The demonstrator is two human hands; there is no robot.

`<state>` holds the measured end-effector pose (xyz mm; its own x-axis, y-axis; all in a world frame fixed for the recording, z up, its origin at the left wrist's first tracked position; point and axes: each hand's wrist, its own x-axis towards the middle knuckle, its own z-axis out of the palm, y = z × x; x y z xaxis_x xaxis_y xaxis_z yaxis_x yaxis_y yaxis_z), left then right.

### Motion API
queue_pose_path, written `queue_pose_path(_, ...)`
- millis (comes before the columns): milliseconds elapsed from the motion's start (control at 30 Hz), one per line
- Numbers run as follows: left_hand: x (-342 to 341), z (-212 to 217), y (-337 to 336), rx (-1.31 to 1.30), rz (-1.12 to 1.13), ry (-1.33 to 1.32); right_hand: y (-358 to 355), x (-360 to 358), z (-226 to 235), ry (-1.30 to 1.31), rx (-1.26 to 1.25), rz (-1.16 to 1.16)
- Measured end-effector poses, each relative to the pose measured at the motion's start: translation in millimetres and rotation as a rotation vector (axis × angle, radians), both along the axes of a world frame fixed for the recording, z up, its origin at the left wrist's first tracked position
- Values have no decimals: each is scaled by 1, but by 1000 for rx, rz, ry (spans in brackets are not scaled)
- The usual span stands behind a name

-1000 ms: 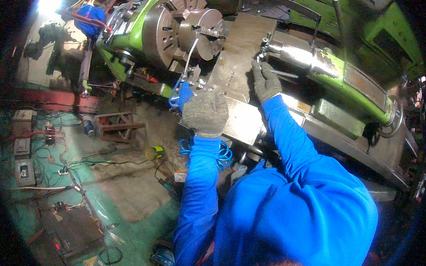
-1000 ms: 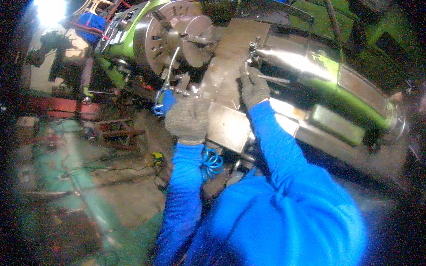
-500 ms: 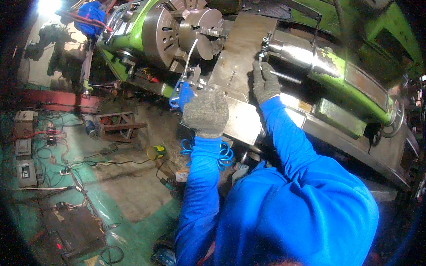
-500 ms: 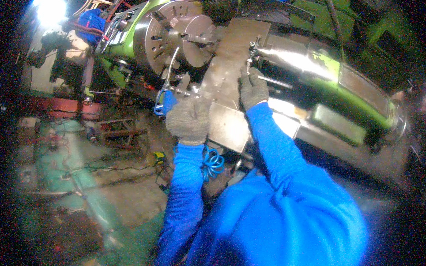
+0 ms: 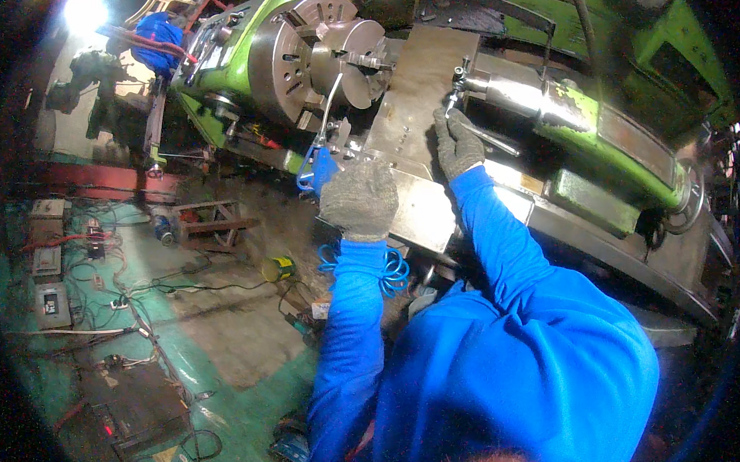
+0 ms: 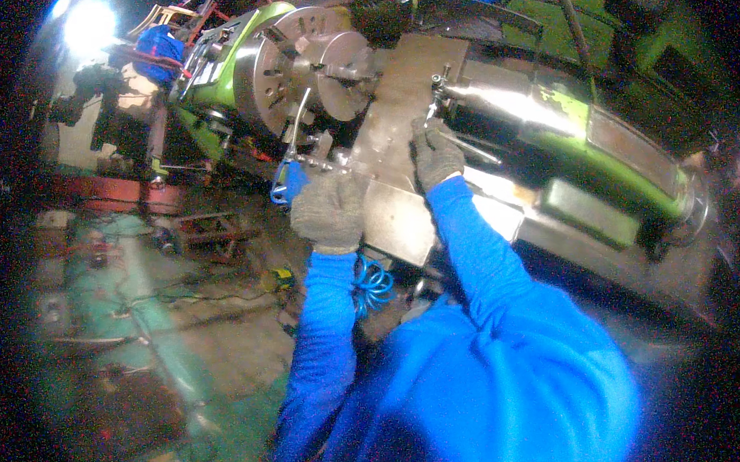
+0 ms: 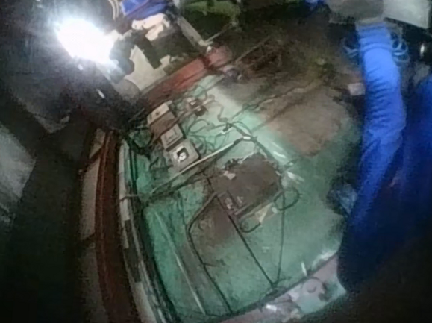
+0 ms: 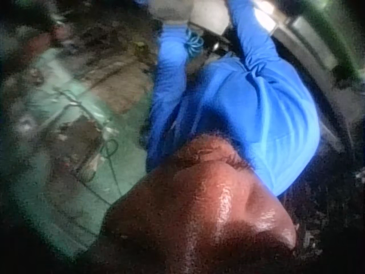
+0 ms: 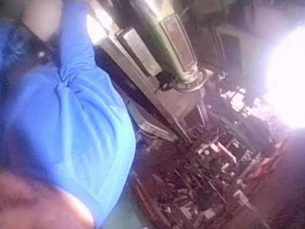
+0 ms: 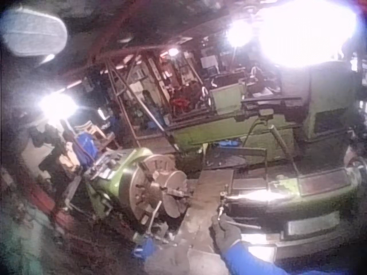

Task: The person operates a large green industrial machine, likely a lathe, using a pneumatic tool to work on a metal component. They repeatedly adjust the tool's position and apply it to the rotating part while wearing protective gloves.

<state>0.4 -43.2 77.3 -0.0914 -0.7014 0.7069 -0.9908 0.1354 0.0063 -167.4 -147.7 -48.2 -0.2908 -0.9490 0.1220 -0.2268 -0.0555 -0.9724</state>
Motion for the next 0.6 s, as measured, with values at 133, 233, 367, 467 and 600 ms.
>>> queue_pose_path(133, -2, 4, -2, -28, -21, 32, -2, -5, -1, -11, 7, 23)
queue_pose_path(233, 3, -5, 0, 8, -11, 5, -2, -13, 2, 215, -165, 16)
queue_pose_path(367, 1, -7, -2, -32, -22, 19, -5, -12, 1, -1024, 238, 85)
queue_pose_path(467, 0, -1, -3, -28, -37, 37, -7, -18, 3, -1122, 205, -26)
queue_pose_path(600, 4, -1, -3, -74, -74, 80, -6, -32, 12, -1771, 63, 115)
